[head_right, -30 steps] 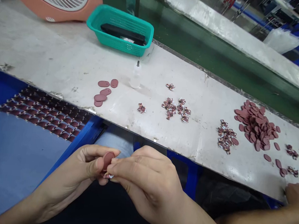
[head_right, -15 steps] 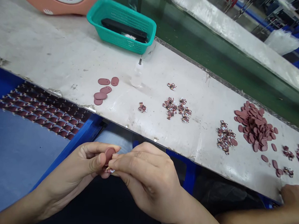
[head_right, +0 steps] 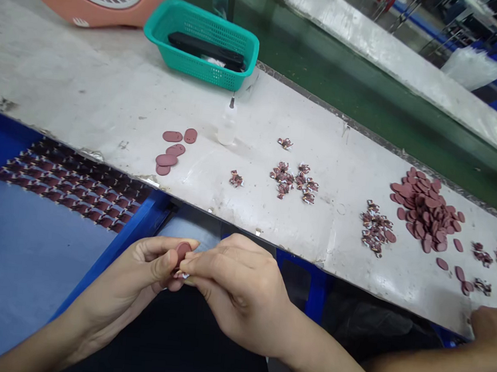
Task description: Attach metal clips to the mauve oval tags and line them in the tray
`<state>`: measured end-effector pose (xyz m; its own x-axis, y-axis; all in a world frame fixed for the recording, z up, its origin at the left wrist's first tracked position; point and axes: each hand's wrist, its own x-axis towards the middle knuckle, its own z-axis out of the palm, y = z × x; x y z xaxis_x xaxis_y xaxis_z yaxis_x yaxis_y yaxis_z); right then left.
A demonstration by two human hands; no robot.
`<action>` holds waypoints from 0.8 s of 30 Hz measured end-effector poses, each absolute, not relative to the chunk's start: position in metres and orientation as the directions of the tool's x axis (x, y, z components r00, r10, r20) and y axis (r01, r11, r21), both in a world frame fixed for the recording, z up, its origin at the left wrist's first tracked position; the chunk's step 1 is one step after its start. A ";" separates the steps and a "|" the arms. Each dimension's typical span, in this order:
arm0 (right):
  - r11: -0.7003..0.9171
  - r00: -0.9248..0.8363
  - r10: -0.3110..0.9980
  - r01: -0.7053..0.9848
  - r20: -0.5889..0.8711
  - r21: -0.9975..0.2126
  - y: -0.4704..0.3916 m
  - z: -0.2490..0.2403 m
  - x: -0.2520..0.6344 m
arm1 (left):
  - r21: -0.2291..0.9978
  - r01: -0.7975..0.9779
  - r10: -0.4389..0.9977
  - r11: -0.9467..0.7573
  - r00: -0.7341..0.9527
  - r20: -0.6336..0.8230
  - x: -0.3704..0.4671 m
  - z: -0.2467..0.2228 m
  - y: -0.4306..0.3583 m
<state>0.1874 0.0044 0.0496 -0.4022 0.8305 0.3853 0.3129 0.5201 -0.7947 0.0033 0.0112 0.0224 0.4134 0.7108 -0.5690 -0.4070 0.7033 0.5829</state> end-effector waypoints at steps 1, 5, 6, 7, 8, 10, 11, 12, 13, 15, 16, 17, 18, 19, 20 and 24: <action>0.519 -0.402 0.831 0.313 0.385 -0.795 0.005 0.048 0.187 | 0.580 -0.409 0.710 0.704 0.409 -0.573 0.003 0.022 0.011; 0.524 -0.404 0.829 0.325 0.385 -0.787 0.007 0.045 0.185 | 0.560 -0.422 0.701 0.713 0.401 -0.590 0.002 0.017 0.011; 0.522 -0.406 0.831 0.331 0.381 -0.786 0.008 0.045 0.185 | 0.545 -0.428 0.692 0.721 0.407 -0.596 0.002 0.015 0.011; 0.517 -0.408 0.833 0.337 0.373 -0.787 0.009 0.045 0.184 | 0.529 -0.432 0.682 0.730 0.418 -0.600 0.001 0.013 0.011; 0.512 -0.411 0.836 0.341 0.365 -0.788 0.010 0.045 0.184 | 0.513 -0.433 0.671 0.741 0.434 -0.602 0.000 0.011 0.012; 0.505 -0.421 0.837 0.342 0.351 -0.793 0.012 0.046 0.182 | 0.490 -0.431 0.652 0.758 0.474 -0.592 -0.003 0.006 0.012; 0.508 -0.428 0.832 0.338 0.352 -0.792 0.013 0.047 0.181 | 0.482 -0.431 0.646 0.763 0.497 -0.579 -0.005 0.004 0.012; 0.513 -0.436 0.827 0.332 0.354 -0.792 0.013 0.047 0.181 | 0.474 -0.432 0.641 0.767 0.519 -0.565 -0.007 0.003 0.012; 0.518 -0.440 0.824 0.326 0.358 -0.791 0.013 0.047 0.180 | 0.463 -0.436 0.636 0.772 0.533 -0.558 -0.009 0.001 0.011; 0.513 -0.426 0.831 0.338 0.358 -0.789 0.011 0.046 0.179 | 0.430 -0.454 0.625 0.780 0.538 -0.566 -0.012 -0.001 0.010; 0.502 -0.412 0.841 0.354 0.350 -0.789 0.010 0.045 0.178 | 0.409 -0.466 0.618 0.785 0.535 -0.576 -0.014 -0.001 0.010; 0.488 -0.396 0.853 0.375 0.340 -0.788 0.009 0.043 0.177 | 0.386 -0.479 0.611 0.788 0.533 -0.586 -0.016 -0.002 0.010; 0.475 -0.383 0.864 0.397 0.328 -0.786 0.008 0.042 0.176 | 0.363 -0.493 0.605 0.791 0.535 -0.590 -0.017 -0.002 0.010; 0.465 -0.374 0.871 0.414 0.320 -0.782 0.007 0.040 0.174 | 0.346 -0.505 0.601 0.791 0.540 -0.589 -0.019 -0.002 0.010; 0.459 -0.368 0.875 0.425 0.314 -0.780 0.007 0.038 0.171 | 0.333 -0.513 0.601 0.791 0.547 -0.582 -0.020 -0.003 0.010; 0.457 -0.355 0.878 0.426 0.320 -0.781 0.010 0.035 0.159 | 0.328 -0.530 0.613 0.782 0.561 -0.556 -0.027 -0.004 0.011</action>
<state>0.1592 0.0096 0.0352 -0.3548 0.8785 0.3200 0.4261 0.4566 -0.7810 -0.0266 0.0113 -0.0035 0.5609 0.6133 -0.5561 -0.5302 0.7820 0.3276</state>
